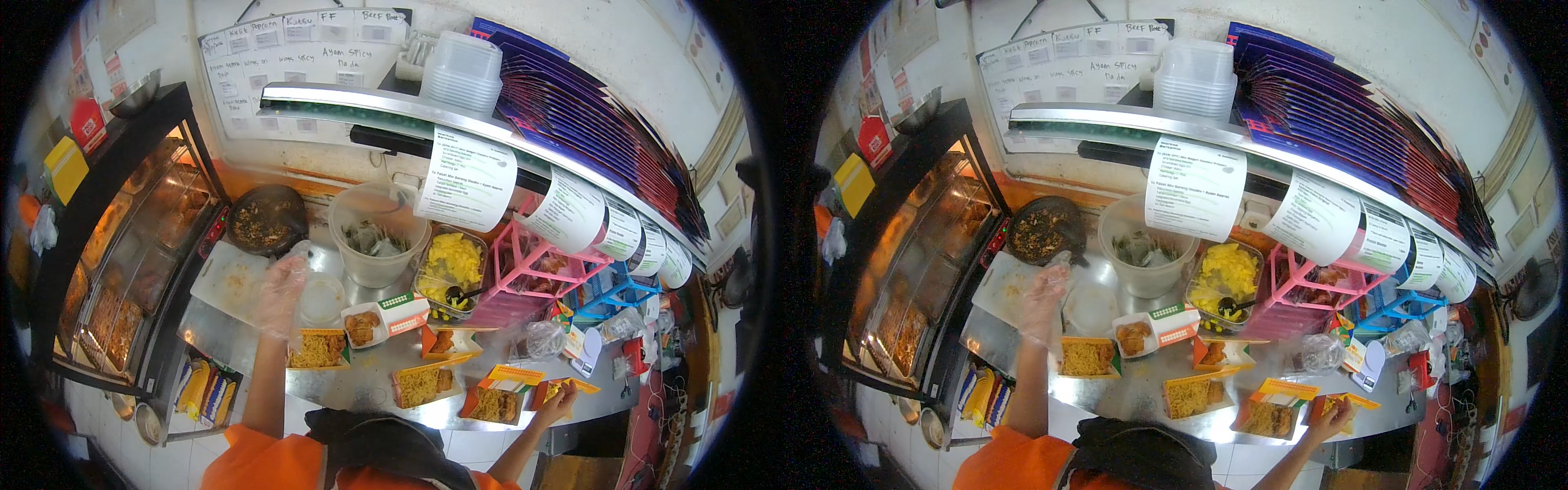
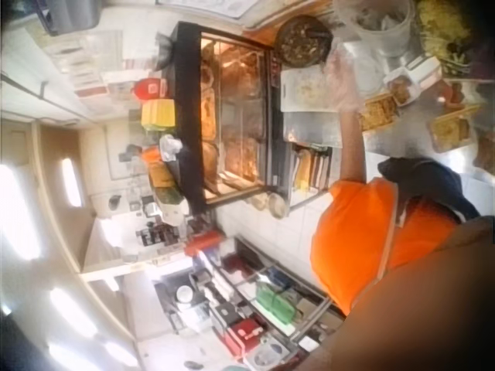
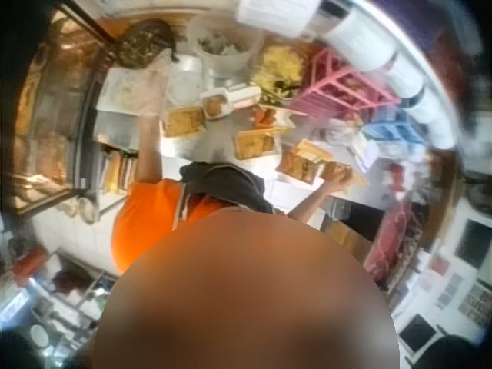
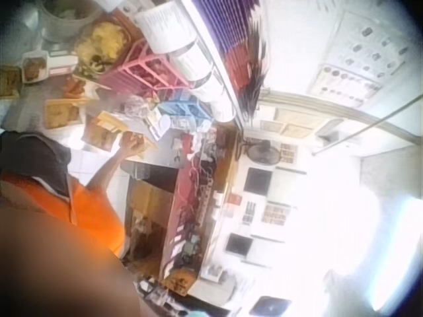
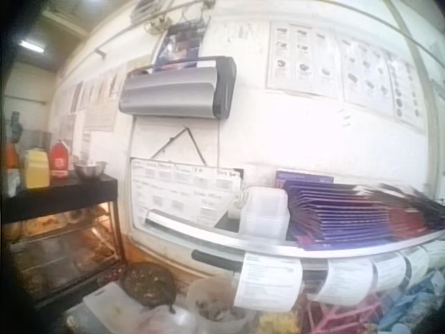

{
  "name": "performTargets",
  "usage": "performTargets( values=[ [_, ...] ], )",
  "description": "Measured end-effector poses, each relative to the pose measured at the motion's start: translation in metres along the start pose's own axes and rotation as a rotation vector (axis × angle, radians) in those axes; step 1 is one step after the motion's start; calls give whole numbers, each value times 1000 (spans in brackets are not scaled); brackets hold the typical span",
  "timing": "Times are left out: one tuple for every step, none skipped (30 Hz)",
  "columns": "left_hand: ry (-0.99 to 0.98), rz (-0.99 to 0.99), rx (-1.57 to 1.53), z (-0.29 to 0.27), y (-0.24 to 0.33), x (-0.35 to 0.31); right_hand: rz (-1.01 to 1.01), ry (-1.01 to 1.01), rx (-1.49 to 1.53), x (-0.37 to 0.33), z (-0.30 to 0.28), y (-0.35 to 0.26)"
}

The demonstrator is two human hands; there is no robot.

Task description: The person assembles multiple meal boxes by placing noodles and scrambled eggs into cardboard containers. They handle order slips and arrange the filled boxes on the counter.

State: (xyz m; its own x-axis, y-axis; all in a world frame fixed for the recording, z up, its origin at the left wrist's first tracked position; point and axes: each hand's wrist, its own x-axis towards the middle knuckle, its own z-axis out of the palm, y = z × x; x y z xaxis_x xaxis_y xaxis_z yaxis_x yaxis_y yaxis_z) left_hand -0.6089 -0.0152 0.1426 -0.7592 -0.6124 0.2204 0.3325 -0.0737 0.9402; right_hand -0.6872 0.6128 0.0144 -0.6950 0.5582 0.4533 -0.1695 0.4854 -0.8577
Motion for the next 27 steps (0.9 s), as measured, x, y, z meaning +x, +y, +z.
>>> performTargets(
  values=[
    [-13, -42, 32, -1, -8, 2, -6, -15, 7, 0, 7, -7],
    [-23, -41, 19, 0, -16, 3, -23, -6, -43, -2, 13, -15],
    [-33, -39, 4, 3, -24, 5, -10, -23, 3, -4, 18, -22],
    [-40, -71, -19, 6, -30, 6, 24, -33, 44, -7, 21, -29],
    [-48, -38, -13, 9, -35, 6, 32, -53, 93, -10, 23, -34],
    [-51, -41, -15, 12, -38, 7, 48, -60, 91, -12, 23, -39],
    [-54, -48, -15, 15, -39, 6, 40, -78, 95, -14, 23, -42],
    [-51, -61, -3, 18, -39, 4, 34, -99, 96, -17, 20, -44],
    [-49, -72, 7, 20, -38, 2, 31, -88, 65, -19, 17, -44],
    [-48, -80, 17, 23, -37, 1, 28, -76, 36, -21, 15, -43],
    [-36, -89, 59, 24, -35, -2, 26, -63, 7, -23, 12, -40],
    [-24, -98, 102, 24, -34, -6, 28, -67, 36, -25, 10, -37],
    [-12, -106, 145, 23, -33, -10, 31, -71, 66, -28, 8, -33],
    [-26, -149, 169, 21, -34, -13, 19, -77, 93, -31, 6, -28],
    [-39, -193, 192, 18, -35, -16, 13, -61, 76, -34, 7, -25],
    [-54, -222, 178, 13, -37, -19, -8, -48, 57, -36, 10, -22],
    [-48, -227, 180, 10, -40, -22, -18, -31, 39, -38, 13, -20],
    [-44, -216, 146, 7, -45, -25, 17, -45, 100, -39, 18, -21],
    [-33, -231, 120, 3, -49, -27, 63, -56, 162, -41, 26, -24],
    [-37, -209, 85, -1, -53, -29, 110, -67, 224, -43, 34, -30],
    [-36, -213, 59, -6, -56, -31, 105, -90, 212, -44, 44, -39],
    [-28, -231, 49, -9, -58, -32, 101, -114, 199, -44, 54, -51],
    [-35, -222, 24, -13, -60, -33, 113, -135, 194, -45, 65, -65],
    [-36, -226, 15, -16, -61, -33, 60, -150, 229, -46, 79, -82],
    [-37, -211, 9, -18, -63, -33, 22, -162, 271, -49, 96, -99],
    [-33, -215, 11, -19, -64, -33, -15, -178, 331, -54, 113, -118],
    [-30, -201, 17, -19, -65, -33, -15, -241, 366, -61, 131, -138]
  ],
)
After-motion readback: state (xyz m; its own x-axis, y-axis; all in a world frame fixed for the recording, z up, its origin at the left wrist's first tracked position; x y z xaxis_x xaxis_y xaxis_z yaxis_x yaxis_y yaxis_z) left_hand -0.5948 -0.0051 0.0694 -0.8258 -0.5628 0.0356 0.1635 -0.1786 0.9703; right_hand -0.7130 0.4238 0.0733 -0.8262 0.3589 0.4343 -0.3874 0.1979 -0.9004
